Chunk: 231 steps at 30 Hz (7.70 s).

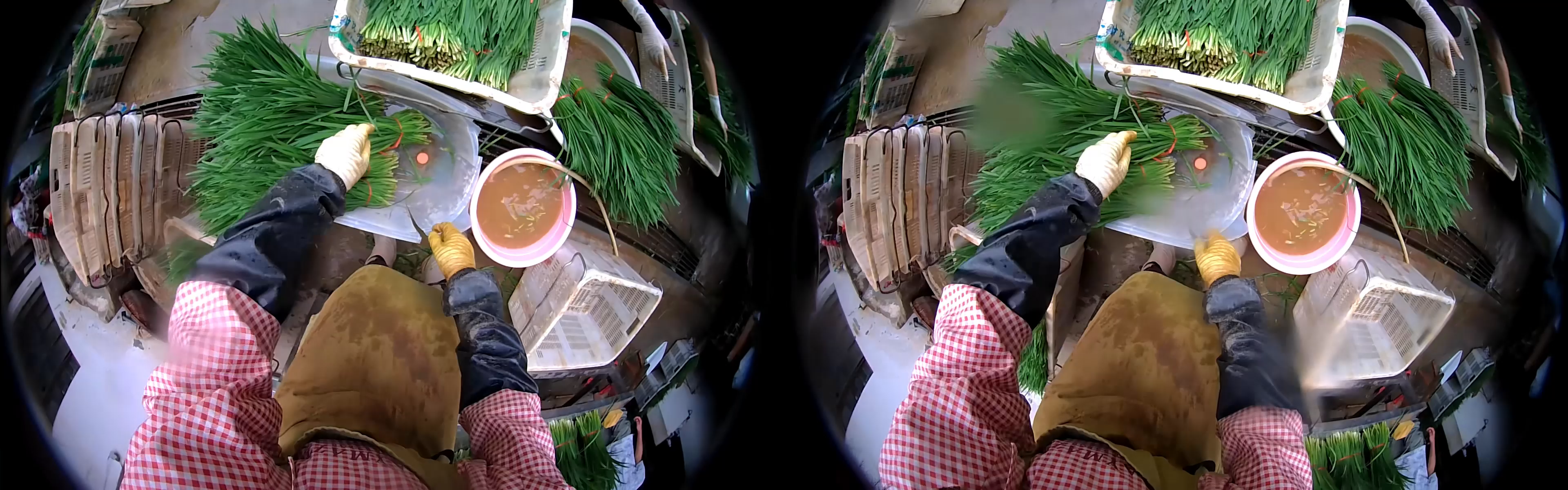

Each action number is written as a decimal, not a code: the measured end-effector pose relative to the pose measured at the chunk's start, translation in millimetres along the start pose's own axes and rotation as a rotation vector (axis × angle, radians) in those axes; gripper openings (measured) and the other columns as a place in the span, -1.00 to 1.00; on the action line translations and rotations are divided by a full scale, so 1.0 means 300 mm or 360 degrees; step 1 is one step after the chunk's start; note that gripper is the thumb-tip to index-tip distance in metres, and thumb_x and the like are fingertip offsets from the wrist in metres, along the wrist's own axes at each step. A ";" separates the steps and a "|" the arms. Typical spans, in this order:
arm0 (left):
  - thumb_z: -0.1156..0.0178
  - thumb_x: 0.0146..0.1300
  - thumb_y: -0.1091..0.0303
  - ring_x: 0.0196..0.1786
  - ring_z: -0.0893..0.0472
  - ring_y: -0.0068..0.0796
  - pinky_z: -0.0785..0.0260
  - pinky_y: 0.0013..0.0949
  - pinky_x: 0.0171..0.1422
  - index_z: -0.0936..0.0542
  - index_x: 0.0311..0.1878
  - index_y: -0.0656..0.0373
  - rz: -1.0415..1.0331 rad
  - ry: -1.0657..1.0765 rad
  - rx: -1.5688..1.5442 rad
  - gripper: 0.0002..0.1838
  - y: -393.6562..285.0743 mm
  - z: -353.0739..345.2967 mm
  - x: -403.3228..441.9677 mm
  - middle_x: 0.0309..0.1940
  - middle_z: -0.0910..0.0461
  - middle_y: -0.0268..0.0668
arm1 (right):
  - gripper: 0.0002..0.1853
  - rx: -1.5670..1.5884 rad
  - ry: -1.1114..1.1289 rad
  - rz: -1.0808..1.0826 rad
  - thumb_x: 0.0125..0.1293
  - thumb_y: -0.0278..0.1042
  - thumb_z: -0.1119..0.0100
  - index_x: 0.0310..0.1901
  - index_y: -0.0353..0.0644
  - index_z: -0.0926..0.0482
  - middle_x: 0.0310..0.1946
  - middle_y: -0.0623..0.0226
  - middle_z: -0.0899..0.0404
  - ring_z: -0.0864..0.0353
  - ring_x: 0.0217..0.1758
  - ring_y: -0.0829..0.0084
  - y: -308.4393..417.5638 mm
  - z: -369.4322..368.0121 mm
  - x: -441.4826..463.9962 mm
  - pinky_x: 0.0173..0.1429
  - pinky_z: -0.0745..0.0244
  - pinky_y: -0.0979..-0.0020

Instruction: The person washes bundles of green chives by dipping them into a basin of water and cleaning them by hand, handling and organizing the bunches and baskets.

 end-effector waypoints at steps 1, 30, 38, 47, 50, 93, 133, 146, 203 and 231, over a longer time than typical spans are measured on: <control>-0.10 0.25 0.37 0.06 -0.58 -0.12 -0.41 -0.20 0.19 -0.43 0.22 0.10 -0.0094 0.0105 0.0210 -0.57 -0.047 -0.035 0.025 0.12 -0.51 -0.08 | -0.57 -0.0388 -0.0101 0.0111 0.30 -0.14 -0.07 0.14 -0.16 -0.50 -0.09 -0.14 -0.59 -0.57 0.03 0.02 0.072 -0.001 -0.065 0.14 -0.42 0.18; -0.52 -0.27 0.00 -0.26 -0.64 -0.08 -0.47 -0.19 -0.16 -0.50 -0.13 0.23 -0.0560 0.0625 0.0407 -0.32 -0.487 -0.033 -0.005 -0.41 -0.61 -0.02 | -0.30 0.1686 -0.0178 0.0161 0.23 -0.17 -0.32 0.31 -0.30 -0.27 0.20 0.15 -0.38 -0.37 0.25 0.38 -0.049 0.066 -0.204 0.37 -0.23 0.36; -0.46 0.01 0.21 -0.07 -0.57 -0.49 -0.41 -0.36 0.09 -0.47 0.15 0.19 0.0100 0.1432 -0.1859 -0.37 -0.801 -0.084 -0.217 -0.07 -0.59 -0.35 | 0.05 0.2210 -0.0267 0.0595 -0.03 0.28 -0.40 0.38 -0.17 -0.16 0.26 0.29 -0.30 -0.31 0.29 0.31 0.174 0.273 -0.429 0.33 -0.28 0.24; -0.17 0.34 0.23 0.30 -0.37 -0.25 -0.19 -0.35 0.38 -0.26 0.33 0.39 -0.0053 0.0420 -0.0820 -0.39 -0.529 -0.404 -0.254 0.25 -0.38 -0.01 | -0.28 0.1990 -0.0175 -0.0023 0.09 -0.16 -0.40 0.27 -0.17 -0.34 0.05 0.36 -0.50 -0.50 0.07 0.45 -0.250 0.277 -0.467 0.13 -0.47 0.34; -0.27 0.20 0.14 0.06 -0.55 -0.05 -0.38 -0.25 0.18 -0.39 0.19 0.38 -0.0343 -0.0669 -0.0364 -0.38 -0.582 -0.116 -0.179 0.03 -0.52 0.10 | -0.41 0.2204 -0.0058 -0.0134 0.14 -0.42 -0.32 0.23 -0.13 -0.37 -0.07 0.43 -0.53 -0.52 -0.01 0.52 -0.326 0.286 -0.432 0.08 -0.50 0.40; -0.39 -0.04 -0.06 0.01 -0.61 -0.08 -0.44 -0.21 0.12 -0.37 0.10 0.37 0.0788 0.0955 -0.0130 -0.21 -0.752 -1.176 -0.174 -0.12 -0.61 0.00 | -0.25 0.2500 -0.0409 -0.0567 0.38 0.34 0.29 0.24 -0.21 -0.36 0.21 0.02 -0.41 -0.43 0.20 0.07 -1.043 0.556 0.710 0.25 -0.34 0.03; -0.37 0.14 0.22 -0.10 -0.64 -0.30 -0.51 -0.18 0.04 -0.55 0.09 0.20 0.1501 0.1355 -0.2757 -0.53 -0.767 -1.542 -0.044 -0.10 -0.66 -0.17 | -0.33 0.2276 -0.0321 -0.0454 0.33 0.32 0.07 0.20 -0.11 -0.43 0.12 0.21 -0.52 -0.51 0.10 0.23 -1.102 0.440 0.634 0.21 -0.44 0.21; -0.59 -0.16 0.22 0.18 -0.47 -0.37 -0.30 -0.30 0.27 0.46 0.46 0.20 0.0850 0.0773 -0.2058 0.45 -0.778 -1.555 -0.033 0.17 -0.48 -0.15 | -0.35 0.2536 -0.0124 -0.0706 0.41 0.19 0.16 0.25 -0.23 -0.39 0.12 0.04 -0.51 -0.50 0.16 0.06 -0.974 0.520 0.532 0.33 -0.34 0.05; 0.09 0.39 -0.22 0.20 -0.43 -0.34 -0.31 -0.23 0.24 -0.37 0.35 0.01 0.0838 0.1843 -0.2280 -0.36 -0.975 -1.018 -0.543 0.28 -0.39 -0.30 | -0.09 0.1306 -0.0200 -0.0531 -0.03 -0.79 -0.08 0.43 0.00 -0.13 0.16 0.27 -0.45 -0.55 0.02 0.28 -0.684 0.686 -0.417 0.07 -0.52 0.36; -0.16 0.30 0.13 0.13 -0.50 -0.12 -0.28 -0.25 0.26 -0.50 0.12 0.30 0.1221 -0.0545 -0.1762 -0.53 -0.518 -0.989 -0.333 0.08 -0.51 0.00 | 0.00 -0.1735 0.0044 -0.0730 0.04 -0.50 -0.19 0.50 0.06 0.15 -0.28 -0.01 -0.65 -0.66 -0.20 0.03 -0.361 0.767 -0.098 -0.12 -0.52 0.10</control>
Point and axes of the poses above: each hand's wrist, its own x-axis towards the middle knuckle, its own z-axis out of the back of the hand, y = z × x, the point moved 7 cm from there along x, towards the middle knuckle
